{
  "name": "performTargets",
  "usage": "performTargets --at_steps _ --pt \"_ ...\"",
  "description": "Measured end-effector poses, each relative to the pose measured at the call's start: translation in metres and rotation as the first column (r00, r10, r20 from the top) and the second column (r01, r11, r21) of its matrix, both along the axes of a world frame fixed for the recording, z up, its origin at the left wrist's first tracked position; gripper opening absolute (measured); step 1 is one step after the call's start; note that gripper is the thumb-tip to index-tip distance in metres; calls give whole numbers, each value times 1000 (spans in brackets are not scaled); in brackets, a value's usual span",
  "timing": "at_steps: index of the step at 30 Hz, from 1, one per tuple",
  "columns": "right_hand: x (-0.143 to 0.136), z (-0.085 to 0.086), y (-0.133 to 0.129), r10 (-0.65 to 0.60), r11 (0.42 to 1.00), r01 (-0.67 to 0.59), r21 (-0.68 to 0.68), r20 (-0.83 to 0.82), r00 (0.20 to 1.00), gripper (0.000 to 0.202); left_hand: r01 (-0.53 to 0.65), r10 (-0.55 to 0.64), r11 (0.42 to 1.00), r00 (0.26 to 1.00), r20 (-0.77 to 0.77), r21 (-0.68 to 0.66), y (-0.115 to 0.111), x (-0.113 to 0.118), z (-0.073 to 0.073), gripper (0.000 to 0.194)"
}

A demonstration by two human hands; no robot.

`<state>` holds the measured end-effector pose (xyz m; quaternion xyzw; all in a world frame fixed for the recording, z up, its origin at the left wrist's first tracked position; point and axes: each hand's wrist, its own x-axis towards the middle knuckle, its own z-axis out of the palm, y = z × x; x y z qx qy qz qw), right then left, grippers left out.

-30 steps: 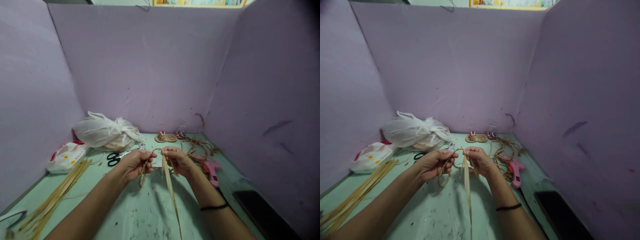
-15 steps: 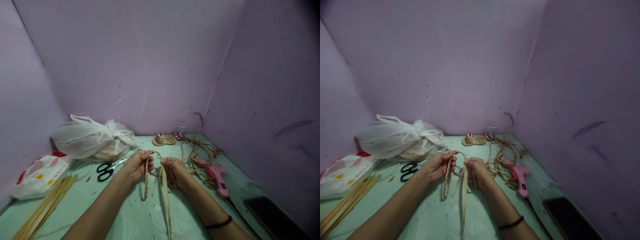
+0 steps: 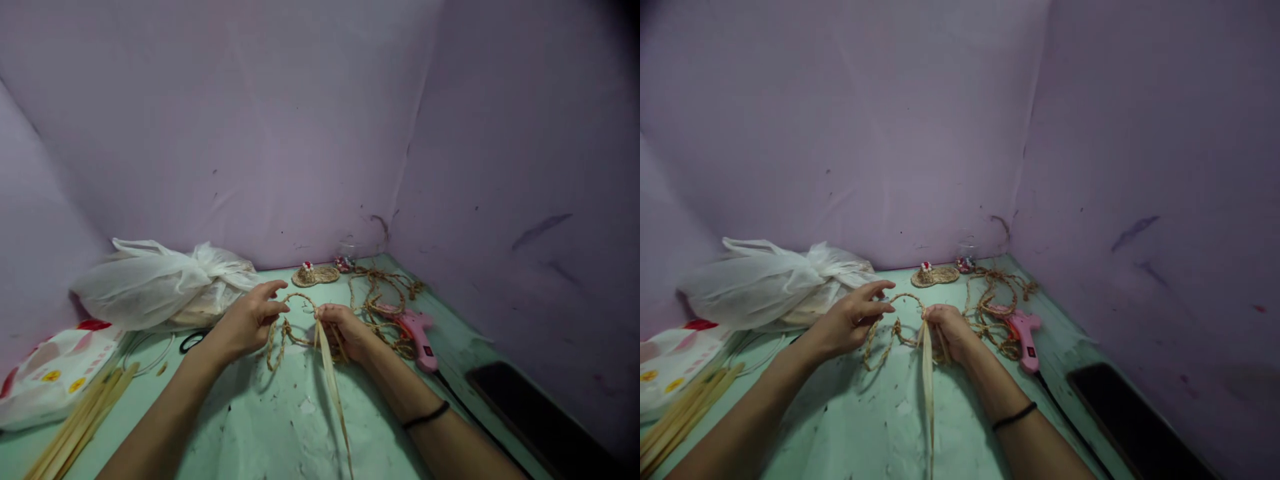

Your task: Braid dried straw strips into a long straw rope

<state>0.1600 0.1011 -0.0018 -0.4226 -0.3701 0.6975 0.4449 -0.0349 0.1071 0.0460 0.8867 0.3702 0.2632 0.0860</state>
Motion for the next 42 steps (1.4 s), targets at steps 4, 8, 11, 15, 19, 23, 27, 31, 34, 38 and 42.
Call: performTargets --at_steps 4,8,11,15,19,23,27,31,34,38,42 --pt "-4 4 -3 62 998 -61 18 -37 997 15 -345 345 933 938 -21 -102 -4 1 -2 32" --pt "-7 1 -3 70 997 -65 53 -117 991 19 -346 379 785 924 -45 -514 -3 3 -27 18" --pt "-9 -2 -4 21 994 -9 106 -108 994 22 -374 441 685 896 -53 -625 -6 14 -44 30" --pt "-13 -5 -6 25 989 -22 145 -21 999 19 -519 486 744 852 -194 -420 -9 30 -49 18" --pt "-12 -8 -3 -41 979 28 203 60 997 15 -508 437 786 859 -266 -352 -9 26 -42 13" --pt "-7 -10 -3 -53 919 -56 391 265 963 27 -356 254 864 918 -303 -355 -14 14 -28 12" --pt "-9 -16 -7 93 849 -336 408 509 855 25 -237 164 945 940 -300 -225 -20 10 -19 10" --pt "-9 -17 -9 141 842 -403 359 574 806 19 -132 103 971 983 -151 -198 -19 10 -17 14" --pt "-10 -11 -9 143 855 -394 336 579 803 18 -109 75 966 986 -149 -235 -17 9 -12 16" --pt "-8 -2 -9 169 848 -428 312 607 776 16 -100 36 959 971 -237 -264 -17 2 -3 14" --pt "8 -2 -3 -15 903 -218 370 534 845 15 -144 71 958 958 -278 -249 -13 -18 2 13"
